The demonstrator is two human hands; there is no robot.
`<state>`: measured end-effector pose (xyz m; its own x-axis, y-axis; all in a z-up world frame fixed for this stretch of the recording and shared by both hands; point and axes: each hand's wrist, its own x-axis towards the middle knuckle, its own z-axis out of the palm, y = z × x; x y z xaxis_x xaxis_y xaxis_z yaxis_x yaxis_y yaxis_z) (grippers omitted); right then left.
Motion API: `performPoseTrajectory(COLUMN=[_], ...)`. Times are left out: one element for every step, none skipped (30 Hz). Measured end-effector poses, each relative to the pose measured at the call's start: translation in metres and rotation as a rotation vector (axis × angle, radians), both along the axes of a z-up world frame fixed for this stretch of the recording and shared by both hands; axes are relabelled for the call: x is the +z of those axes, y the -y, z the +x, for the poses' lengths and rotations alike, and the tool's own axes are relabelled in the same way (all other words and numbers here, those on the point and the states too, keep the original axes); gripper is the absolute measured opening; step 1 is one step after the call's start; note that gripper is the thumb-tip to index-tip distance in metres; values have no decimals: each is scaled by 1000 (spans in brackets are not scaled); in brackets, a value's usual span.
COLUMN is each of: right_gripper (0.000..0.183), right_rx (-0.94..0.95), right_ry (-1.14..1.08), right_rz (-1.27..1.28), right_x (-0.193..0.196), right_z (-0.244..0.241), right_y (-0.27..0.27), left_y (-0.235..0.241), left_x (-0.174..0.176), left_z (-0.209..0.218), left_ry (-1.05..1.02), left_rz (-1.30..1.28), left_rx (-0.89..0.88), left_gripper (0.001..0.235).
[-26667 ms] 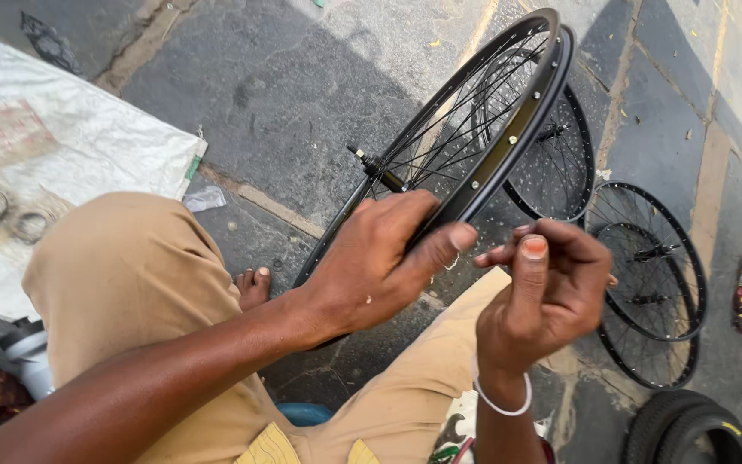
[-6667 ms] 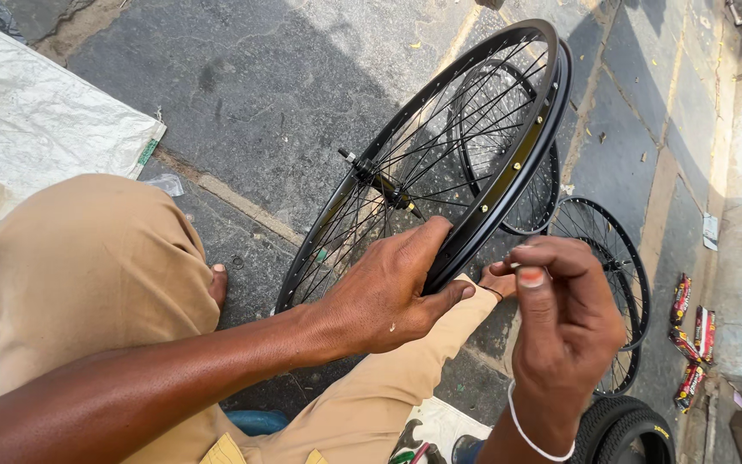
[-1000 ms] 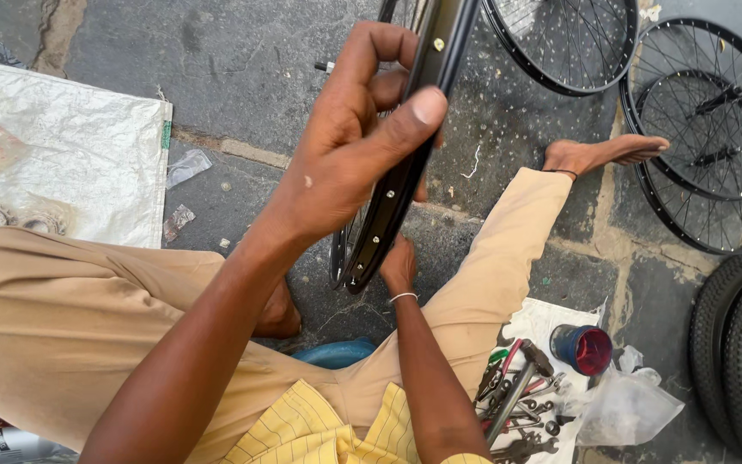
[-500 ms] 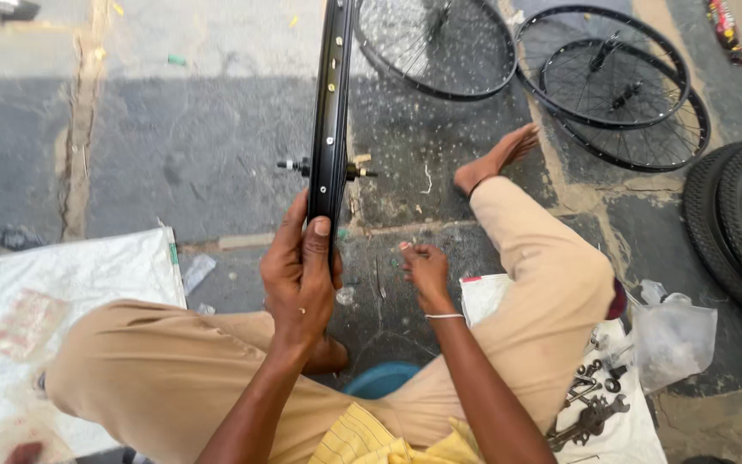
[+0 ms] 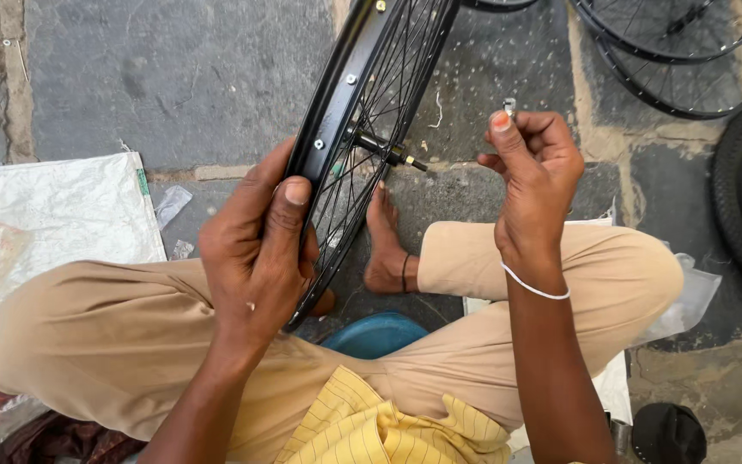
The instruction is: The person sits on the ground and works on a bicycle wheel, using their hands to manipulate the rim and spokes. They appear to be adjusting or securing components on the wheel's rim, possibly involving a small metal piece or valve.
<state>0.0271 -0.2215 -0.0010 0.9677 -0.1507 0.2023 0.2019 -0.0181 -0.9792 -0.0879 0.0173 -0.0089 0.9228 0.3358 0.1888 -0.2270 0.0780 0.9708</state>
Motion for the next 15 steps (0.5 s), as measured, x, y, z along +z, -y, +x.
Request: performPoseTrajectory(right_gripper=[22, 22, 22, 22, 22, 22, 22, 22, 21, 20, 19, 19, 18, 17, 17], right_rx=[26, 52, 46, 40, 32, 9, -13, -36, -74, -111, -147, -158, -168, -178, -157], right_ry=[14, 28, 30, 32, 35, 11, -11, -34, -91, -150, -203, -234, -272, -310, -335], right_rz=[-8, -16, -12, -9, -6, 14, 29, 45, 90, 134, 175, 202, 222, 241, 281], right_x=[-1, -2, -4, -7, -12, -19, -26, -34, -42, -52, -61, -73, -86, -100, -112], right_z=[3, 3, 2, 1, -1, -1, -2, -7, -9, -10, -9, -7, -9, -12, -10], right_y=[0, 1, 4, 8, 11, 14, 18, 22, 25, 27, 30, 32, 36, 38, 40], left_y=[-2, -3, -2, -1, 0, 0, 1, -1, -3, -6, -8, -10, -10, -10, -8], left_x=[4, 10, 15, 19, 21, 21, 19, 17, 14, 11, 6, 1, -4, -8, -9], left_z=[3, 3, 4, 5, 5, 5, 6, 3, 2, 2, 1, 0, -4, -7, -9], left_ry=[-3, -6, -8, 0, 8, 17, -6, -29, -34, -35, -31, -27, -6, 16, 42], left_rz=[15, 30, 46, 48, 51, 54, 84, 115, 147, 164, 178, 191, 202, 213, 221], left_rx=[13, 26, 37, 42, 46, 49, 64, 78, 99, 112, 126, 141, 141, 141, 147], left_gripper=[39, 38, 38, 38, 39, 39, 40, 42, 43, 44, 45, 47, 46, 46, 46])
